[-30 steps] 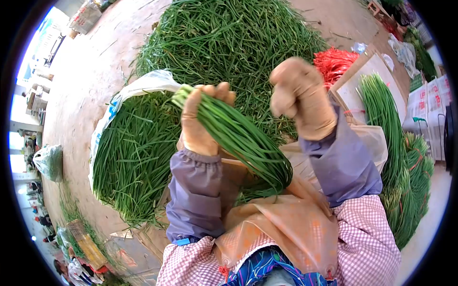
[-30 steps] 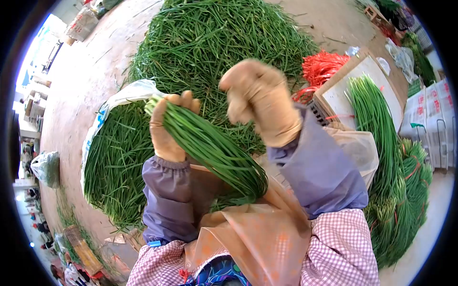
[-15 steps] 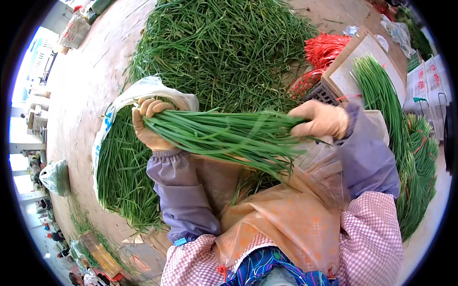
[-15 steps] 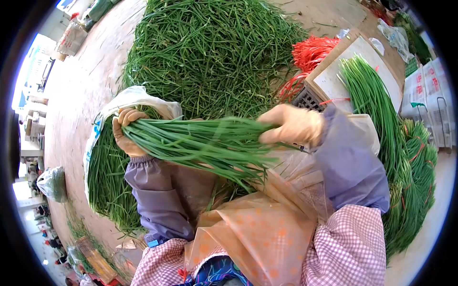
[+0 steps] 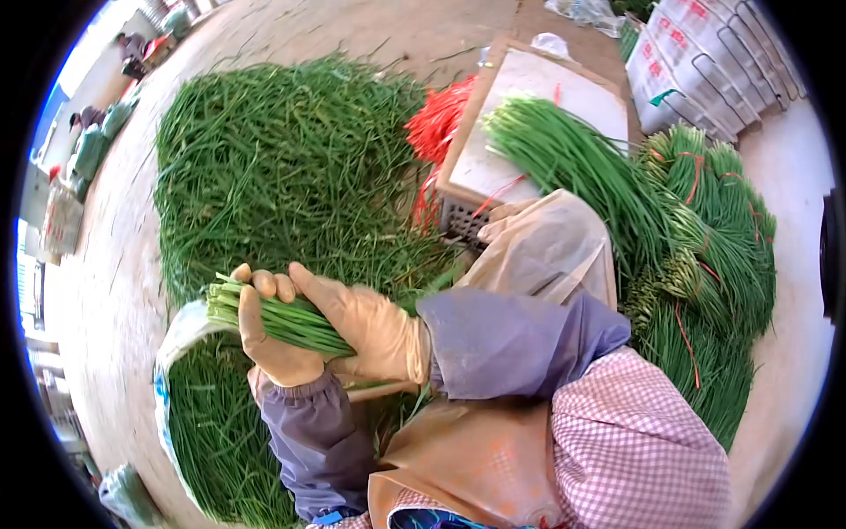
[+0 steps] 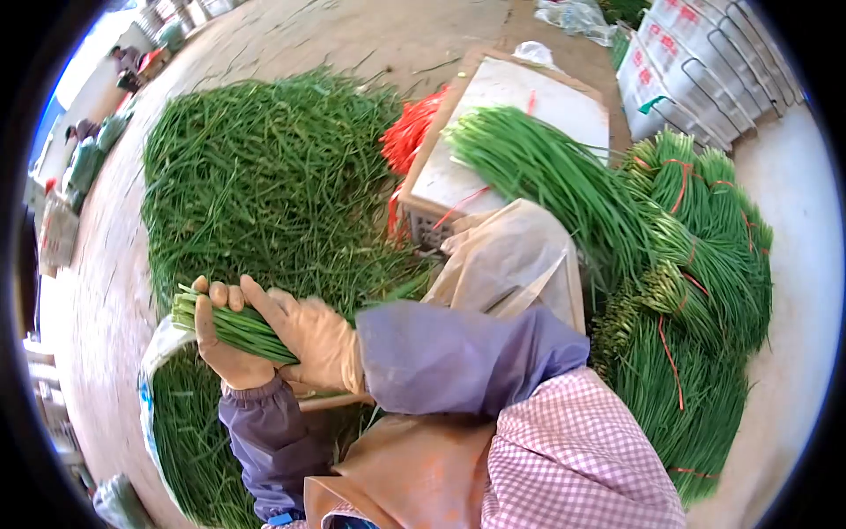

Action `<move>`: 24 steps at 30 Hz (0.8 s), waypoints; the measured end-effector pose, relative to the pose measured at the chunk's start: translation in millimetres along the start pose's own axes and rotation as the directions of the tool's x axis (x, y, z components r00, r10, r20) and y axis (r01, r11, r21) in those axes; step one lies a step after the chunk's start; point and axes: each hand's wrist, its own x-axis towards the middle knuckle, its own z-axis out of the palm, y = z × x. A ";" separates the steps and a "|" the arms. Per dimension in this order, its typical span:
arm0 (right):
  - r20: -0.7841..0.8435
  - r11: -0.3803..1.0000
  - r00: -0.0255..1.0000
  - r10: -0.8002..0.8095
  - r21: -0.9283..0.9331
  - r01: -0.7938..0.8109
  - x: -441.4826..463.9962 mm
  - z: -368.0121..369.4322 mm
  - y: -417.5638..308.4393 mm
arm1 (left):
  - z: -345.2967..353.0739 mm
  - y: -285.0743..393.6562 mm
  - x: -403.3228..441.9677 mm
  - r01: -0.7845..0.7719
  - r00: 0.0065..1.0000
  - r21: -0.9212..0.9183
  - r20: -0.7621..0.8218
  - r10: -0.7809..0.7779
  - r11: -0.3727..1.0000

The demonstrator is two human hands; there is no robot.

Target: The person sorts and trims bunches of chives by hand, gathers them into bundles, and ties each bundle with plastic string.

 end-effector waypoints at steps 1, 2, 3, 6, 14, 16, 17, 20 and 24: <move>0.050 0.967 0.987 0.153 0.199 -0.160 -9.6 -2.8 5.4 | 2.7 -6.8 2.4 0.054 0.999 -0.044 -0.003 -0.054 0.998; 0.129 0.867 0.948 0.290 0.384 -0.317 -17.9 -14.1 7.0 | 6.5 -16.4 4.4 0.101 0.994 -0.052 -0.034 -0.103 0.993; 0.154 0.871 0.931 0.330 0.331 -0.363 -23.8 -25.9 11.1 | 11.4 -27.8 5.1 0.149 0.986 -0.061 -0.065 -0.153 0.987; 0.208 0.871 0.896 0.393 0.228 -0.435 -44.3 -71.7 23.4 | 30.3 -53.7 19.3 0.155 0.978 -0.075 -0.131 -0.164 0.985; -0.273 0.858 0.816 0.510 0.224 -0.461 -95.3 -276.4 12.3 | 37.2 -89.0 88.1 0.271 0.954 0.250 -0.201 -0.224 0.930; -0.379 0.883 0.820 0.428 -0.017 -0.469 -93.7 -306.6 29.9 | 62.5 -125.0 80.2 0.457 0.889 0.437 -0.262 -0.376 0.775; -0.453 0.844 0.810 0.373 -0.197 -0.498 -93.6 -313.5 46.0 | 62.6 -143.9 76.0 0.499 0.864 0.494 -0.217 -0.455 0.712; -0.469 0.603 0.840 0.274 -0.596 -0.530 -92.7 -308.0 97.0 | 68.9 -191.4 71.0 0.504 0.780 0.697 -0.113 -0.615 0.511; -0.355 0.124 0.890 0.286 -0.907 -0.402 -90.9 -279.5 160.0 | 82.5 -235.0 81.3 0.412 0.690 0.840 -0.033 -0.723 0.354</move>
